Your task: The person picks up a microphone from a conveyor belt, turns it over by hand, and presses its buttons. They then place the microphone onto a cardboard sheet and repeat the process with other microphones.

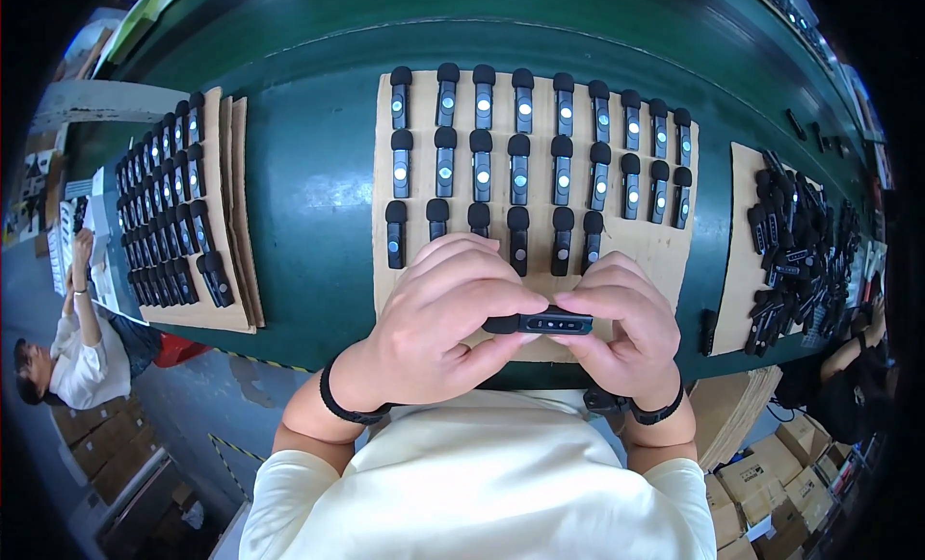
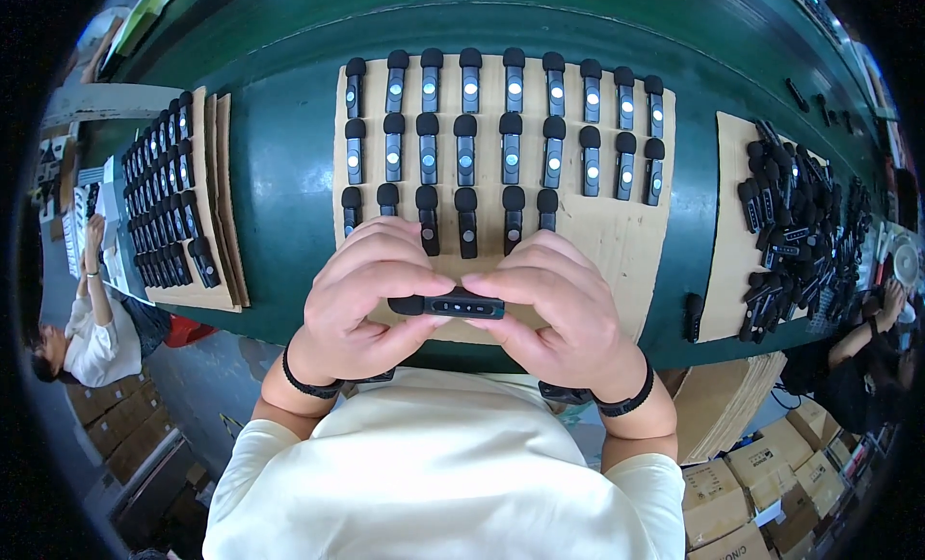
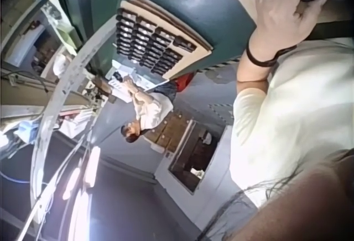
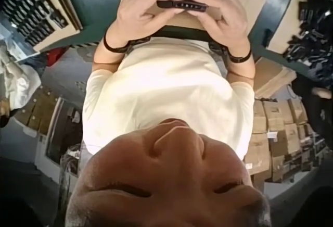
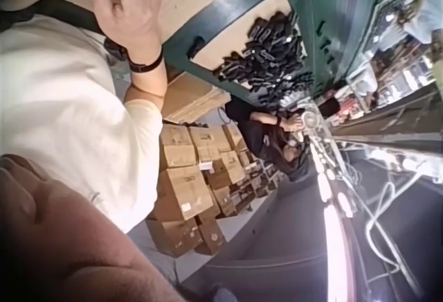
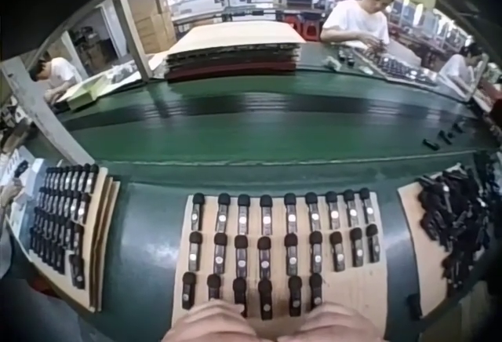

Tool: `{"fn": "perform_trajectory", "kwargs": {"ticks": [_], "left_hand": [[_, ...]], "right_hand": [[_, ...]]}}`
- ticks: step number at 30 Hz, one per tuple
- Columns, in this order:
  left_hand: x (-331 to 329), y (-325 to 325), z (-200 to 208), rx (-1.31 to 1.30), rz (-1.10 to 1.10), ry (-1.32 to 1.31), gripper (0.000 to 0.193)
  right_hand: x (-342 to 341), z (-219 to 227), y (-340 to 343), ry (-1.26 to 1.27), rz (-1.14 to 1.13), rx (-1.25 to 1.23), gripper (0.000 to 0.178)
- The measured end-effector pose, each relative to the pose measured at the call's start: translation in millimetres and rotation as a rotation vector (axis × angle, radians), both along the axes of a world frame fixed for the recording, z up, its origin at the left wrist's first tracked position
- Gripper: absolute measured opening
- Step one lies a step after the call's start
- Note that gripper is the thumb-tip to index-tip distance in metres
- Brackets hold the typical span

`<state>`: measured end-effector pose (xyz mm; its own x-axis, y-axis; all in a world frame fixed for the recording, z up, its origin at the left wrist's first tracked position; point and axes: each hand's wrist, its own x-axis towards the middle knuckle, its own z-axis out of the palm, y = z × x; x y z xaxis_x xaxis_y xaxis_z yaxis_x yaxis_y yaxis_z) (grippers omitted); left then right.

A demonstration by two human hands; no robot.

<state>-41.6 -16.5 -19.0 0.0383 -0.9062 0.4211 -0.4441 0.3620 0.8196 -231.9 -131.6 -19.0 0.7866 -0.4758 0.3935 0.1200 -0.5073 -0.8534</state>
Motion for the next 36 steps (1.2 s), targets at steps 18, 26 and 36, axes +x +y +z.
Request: {"fn": "perform_trajectory", "kwargs": {"ticks": [18,26,36], "left_hand": [[-2.9,0.0,2.1,0.021,-0.018,0.034,0.026],[-6.5,-1.8,-1.3,-0.003,0.008,-0.004,0.028],[-2.9,4.4,-3.0,0.197,0.0,-0.169,0.03]], "right_hand": [[-0.9,-4.4,2.3,-0.052,0.046,0.105,0.03],[0.7,4.6,5.8,-0.023,-0.014,-0.098,0.026],[-39.1,-6.5,-5.1,0.157,-0.161,-0.147,0.026]]}}
